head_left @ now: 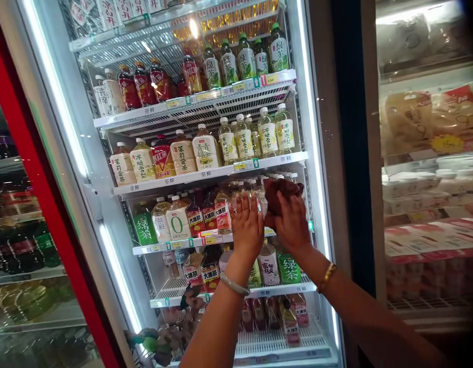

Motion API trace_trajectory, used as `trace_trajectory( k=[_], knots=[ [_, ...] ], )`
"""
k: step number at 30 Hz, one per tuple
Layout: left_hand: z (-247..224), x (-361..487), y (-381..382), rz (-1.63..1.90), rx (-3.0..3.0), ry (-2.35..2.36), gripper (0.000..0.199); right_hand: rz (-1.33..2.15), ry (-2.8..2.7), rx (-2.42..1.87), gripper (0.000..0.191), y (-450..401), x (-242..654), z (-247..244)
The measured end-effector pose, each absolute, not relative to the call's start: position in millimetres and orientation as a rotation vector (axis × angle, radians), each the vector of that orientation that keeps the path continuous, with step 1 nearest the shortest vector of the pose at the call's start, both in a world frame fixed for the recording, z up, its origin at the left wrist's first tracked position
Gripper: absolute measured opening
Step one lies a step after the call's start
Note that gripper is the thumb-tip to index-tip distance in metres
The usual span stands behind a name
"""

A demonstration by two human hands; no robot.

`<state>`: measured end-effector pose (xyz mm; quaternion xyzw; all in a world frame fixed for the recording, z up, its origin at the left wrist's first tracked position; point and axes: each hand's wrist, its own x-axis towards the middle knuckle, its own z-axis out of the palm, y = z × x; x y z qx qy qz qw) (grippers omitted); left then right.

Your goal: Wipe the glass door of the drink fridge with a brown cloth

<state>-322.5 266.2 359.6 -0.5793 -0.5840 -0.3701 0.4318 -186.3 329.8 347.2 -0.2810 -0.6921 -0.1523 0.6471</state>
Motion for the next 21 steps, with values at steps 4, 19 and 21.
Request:
trace_trajectory(
  k=[4,19,21],
  knots=[
    [356,-326,264,-0.93,-1.494,-1.48,0.072,-0.428,-1.751,-0.527,0.06,315,-200,338],
    [346,-315,253,-0.874,-1.448,-1.574,0.061,-0.743,-1.774,-0.535,0.052,304,-155,338],
    [347,-315,251,-0.869,-1.455,-1.588,0.062,-0.717,-1.734,-0.589,0.052,299,-161,336]
  ],
)
